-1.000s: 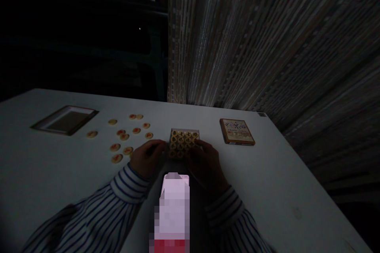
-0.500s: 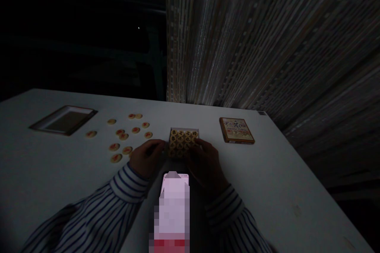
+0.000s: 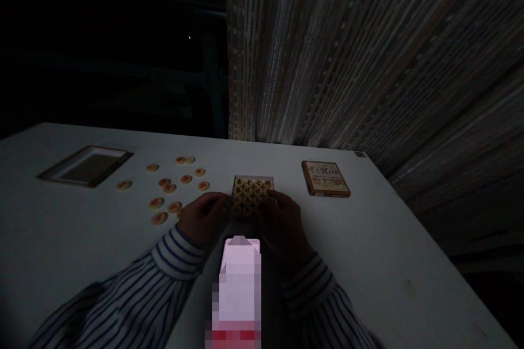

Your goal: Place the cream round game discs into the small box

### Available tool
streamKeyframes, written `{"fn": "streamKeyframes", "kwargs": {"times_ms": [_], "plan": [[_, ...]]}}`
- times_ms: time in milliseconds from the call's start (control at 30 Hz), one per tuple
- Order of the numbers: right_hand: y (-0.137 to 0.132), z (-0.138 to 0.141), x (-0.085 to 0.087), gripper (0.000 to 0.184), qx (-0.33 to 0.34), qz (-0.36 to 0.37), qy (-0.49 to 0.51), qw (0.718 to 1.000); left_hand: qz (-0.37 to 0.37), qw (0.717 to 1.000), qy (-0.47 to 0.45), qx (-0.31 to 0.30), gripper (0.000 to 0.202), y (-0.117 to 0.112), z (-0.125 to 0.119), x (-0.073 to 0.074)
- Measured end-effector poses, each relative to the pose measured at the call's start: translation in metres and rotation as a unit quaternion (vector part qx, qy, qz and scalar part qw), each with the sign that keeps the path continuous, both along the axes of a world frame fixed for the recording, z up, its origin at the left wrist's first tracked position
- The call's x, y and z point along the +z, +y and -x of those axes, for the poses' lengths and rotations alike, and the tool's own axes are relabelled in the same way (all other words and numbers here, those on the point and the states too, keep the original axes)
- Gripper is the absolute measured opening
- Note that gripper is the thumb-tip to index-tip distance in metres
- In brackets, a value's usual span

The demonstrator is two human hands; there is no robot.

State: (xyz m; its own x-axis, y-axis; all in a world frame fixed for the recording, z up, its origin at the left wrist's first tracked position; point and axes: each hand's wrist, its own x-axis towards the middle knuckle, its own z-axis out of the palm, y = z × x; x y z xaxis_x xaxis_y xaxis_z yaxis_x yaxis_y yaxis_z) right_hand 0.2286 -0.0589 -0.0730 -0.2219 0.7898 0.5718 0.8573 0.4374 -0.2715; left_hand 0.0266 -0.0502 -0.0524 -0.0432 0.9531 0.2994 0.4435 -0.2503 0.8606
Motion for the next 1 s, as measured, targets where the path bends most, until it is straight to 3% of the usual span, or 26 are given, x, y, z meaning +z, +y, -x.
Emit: {"fn": "streamKeyframes", "kwargs": {"times_ms": [1000], "plan": [[-0.0015, -0.0001, 0.0040, 0.020, 0.009, 0.001, -0.011, 1.000, 0.006, 0.999, -0.041, 0.008, 0.018, -0.0015, -0.0028, -0.0014]]}}
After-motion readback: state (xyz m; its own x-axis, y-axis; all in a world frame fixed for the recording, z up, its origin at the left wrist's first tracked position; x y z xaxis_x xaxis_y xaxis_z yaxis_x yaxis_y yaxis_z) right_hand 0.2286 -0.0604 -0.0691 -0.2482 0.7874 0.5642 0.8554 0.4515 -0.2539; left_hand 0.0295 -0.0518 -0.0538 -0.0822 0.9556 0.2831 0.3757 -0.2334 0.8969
